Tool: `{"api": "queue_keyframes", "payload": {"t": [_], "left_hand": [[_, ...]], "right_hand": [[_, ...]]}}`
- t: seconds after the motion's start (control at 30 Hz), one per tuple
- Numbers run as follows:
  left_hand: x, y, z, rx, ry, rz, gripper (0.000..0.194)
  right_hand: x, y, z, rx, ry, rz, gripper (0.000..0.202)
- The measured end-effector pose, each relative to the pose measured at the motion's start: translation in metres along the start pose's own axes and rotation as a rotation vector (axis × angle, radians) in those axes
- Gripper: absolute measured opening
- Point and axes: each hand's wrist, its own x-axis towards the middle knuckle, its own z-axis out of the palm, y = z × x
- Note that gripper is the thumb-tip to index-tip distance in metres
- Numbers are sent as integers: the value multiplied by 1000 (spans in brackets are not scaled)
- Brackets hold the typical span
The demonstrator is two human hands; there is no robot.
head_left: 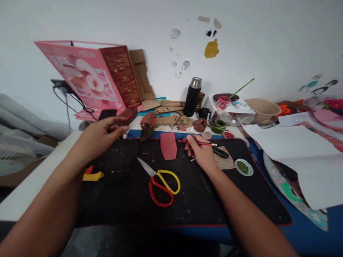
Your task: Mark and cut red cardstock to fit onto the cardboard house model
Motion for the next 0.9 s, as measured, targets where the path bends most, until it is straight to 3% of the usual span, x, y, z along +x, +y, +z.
{"api": "queue_keyframes", "payload": {"t": [0.13,0.23,0.43,0.5,0.67,0.77,0.9], "left_hand": [[-14,-23,17,4,-123,7,42],[-27,-18,37,-43,-237,88,39],[-48,40,88,-85,-472,295,28],[-51,66,111,-56,-504,451,23],[-59,119,165,212,-500,973,34],[-61,128,185,235,-489,1118,34],[-60,122,196,170,-480,1173,33]], "right_hand": [[-1,-6,-2,11,62,-27,51],[0,-8,-5,41,140,-32,48],[10,1,-13,124,303,-40,48],[13,3,-14,112,316,-39,49],[14,-6,-16,107,302,-49,49],[14,-14,-19,91,285,-64,50],[12,-11,-23,57,222,-59,48]]}}
